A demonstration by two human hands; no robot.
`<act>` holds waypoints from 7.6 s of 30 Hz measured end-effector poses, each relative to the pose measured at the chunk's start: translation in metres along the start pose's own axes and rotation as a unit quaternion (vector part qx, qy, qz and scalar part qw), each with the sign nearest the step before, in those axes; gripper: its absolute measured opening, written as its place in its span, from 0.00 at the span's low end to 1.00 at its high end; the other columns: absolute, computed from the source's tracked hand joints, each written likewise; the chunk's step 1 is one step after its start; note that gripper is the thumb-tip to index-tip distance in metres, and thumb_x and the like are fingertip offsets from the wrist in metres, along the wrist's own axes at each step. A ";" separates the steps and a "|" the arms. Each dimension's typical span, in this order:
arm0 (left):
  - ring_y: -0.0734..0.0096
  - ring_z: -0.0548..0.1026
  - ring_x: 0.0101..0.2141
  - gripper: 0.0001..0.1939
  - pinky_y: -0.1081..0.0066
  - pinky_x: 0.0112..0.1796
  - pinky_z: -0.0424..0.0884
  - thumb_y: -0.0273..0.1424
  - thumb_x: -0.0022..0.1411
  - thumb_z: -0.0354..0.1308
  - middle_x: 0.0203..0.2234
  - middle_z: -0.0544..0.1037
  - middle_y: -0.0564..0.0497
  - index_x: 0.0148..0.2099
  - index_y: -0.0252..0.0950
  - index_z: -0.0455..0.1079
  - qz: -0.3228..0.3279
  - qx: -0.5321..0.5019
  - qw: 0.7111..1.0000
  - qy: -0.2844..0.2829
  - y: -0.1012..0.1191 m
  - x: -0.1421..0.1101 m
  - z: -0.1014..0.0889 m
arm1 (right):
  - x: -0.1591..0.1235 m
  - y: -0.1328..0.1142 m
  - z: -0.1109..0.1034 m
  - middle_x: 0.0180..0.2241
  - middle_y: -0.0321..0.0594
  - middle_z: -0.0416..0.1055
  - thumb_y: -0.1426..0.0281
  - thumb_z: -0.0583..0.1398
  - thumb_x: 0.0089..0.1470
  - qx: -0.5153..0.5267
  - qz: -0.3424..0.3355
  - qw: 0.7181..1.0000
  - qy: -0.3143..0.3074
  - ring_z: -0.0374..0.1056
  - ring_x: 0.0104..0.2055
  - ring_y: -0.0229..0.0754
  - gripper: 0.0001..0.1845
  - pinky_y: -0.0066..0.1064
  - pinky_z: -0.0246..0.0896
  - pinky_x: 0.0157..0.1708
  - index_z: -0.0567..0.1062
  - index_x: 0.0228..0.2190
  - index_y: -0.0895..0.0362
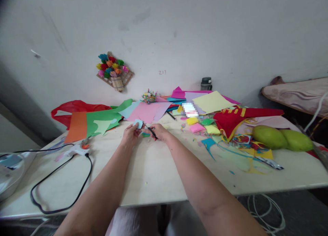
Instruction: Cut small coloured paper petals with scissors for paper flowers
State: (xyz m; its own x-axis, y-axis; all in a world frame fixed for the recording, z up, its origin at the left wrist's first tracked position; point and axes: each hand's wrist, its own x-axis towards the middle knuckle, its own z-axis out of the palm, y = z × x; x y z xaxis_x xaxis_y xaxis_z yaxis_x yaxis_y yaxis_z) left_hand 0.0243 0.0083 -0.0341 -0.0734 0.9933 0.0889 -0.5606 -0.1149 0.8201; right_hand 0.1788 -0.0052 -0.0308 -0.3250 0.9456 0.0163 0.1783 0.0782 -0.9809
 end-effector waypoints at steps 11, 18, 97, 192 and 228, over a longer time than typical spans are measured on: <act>0.66 0.77 0.29 0.07 0.73 0.26 0.71 0.23 0.48 0.62 0.23 0.75 0.48 0.27 0.31 0.65 -0.008 -0.002 1.000 0.019 0.001 0.000 0.001 | -0.004 -0.008 0.003 0.10 0.26 0.57 0.63 0.64 0.41 0.009 0.020 1.000 0.013 0.51 0.09 0.27 0.15 0.19 0.41 0.09 0.65 0.23 0.58; 0.69 0.77 0.27 0.08 0.72 0.30 0.72 0.23 0.48 0.63 0.24 0.76 0.46 0.29 0.31 0.65 0.007 0.013 1.000 0.009 0.001 -0.002 0.001 | -0.003 -0.007 0.002 0.11 0.26 0.58 0.64 0.65 0.41 0.020 0.014 0.999 0.032 0.52 0.10 0.27 0.14 0.20 0.43 0.09 0.65 0.23 0.58; 0.68 0.76 0.28 0.11 0.69 0.31 0.73 0.29 0.44 0.66 0.24 0.76 0.46 0.30 0.29 0.70 -0.001 0.063 0.995 -0.071 -0.005 0.002 -0.002 | -0.006 -0.005 -0.006 0.14 0.29 0.62 0.57 0.62 0.44 -0.012 0.009 1.000 -0.007 0.56 0.11 0.28 0.18 0.19 0.40 0.08 0.65 0.25 0.58; 0.70 0.76 0.27 0.04 0.73 0.30 0.72 0.23 0.48 0.61 0.24 0.77 0.45 0.29 0.28 0.70 -0.021 0.040 0.999 -0.013 0.001 -0.001 0.001 | -0.004 -0.002 -0.008 0.16 0.32 0.66 0.56 0.63 0.43 0.002 0.005 0.999 -0.035 0.63 0.13 0.32 0.20 0.18 0.48 0.06 0.65 0.27 0.59; 0.67 0.77 0.27 0.09 0.72 0.28 0.72 0.22 0.47 0.62 0.22 0.76 0.48 0.24 0.32 0.62 -0.016 0.014 1.000 -0.014 -0.002 -0.003 0.005 | -0.004 -0.002 -0.007 0.15 0.30 0.63 0.56 0.62 0.44 -0.007 -0.003 1.000 -0.015 0.60 0.11 0.30 0.19 0.19 0.42 0.06 0.65 0.25 0.59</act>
State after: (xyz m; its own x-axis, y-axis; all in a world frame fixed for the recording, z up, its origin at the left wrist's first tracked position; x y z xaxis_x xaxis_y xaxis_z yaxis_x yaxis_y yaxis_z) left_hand 0.0295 0.0058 -0.0337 -0.0320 0.9965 0.0779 -0.5388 -0.0828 0.8383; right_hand 0.1858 -0.0072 -0.0275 -0.3544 0.9350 0.0159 0.1883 0.0880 -0.9782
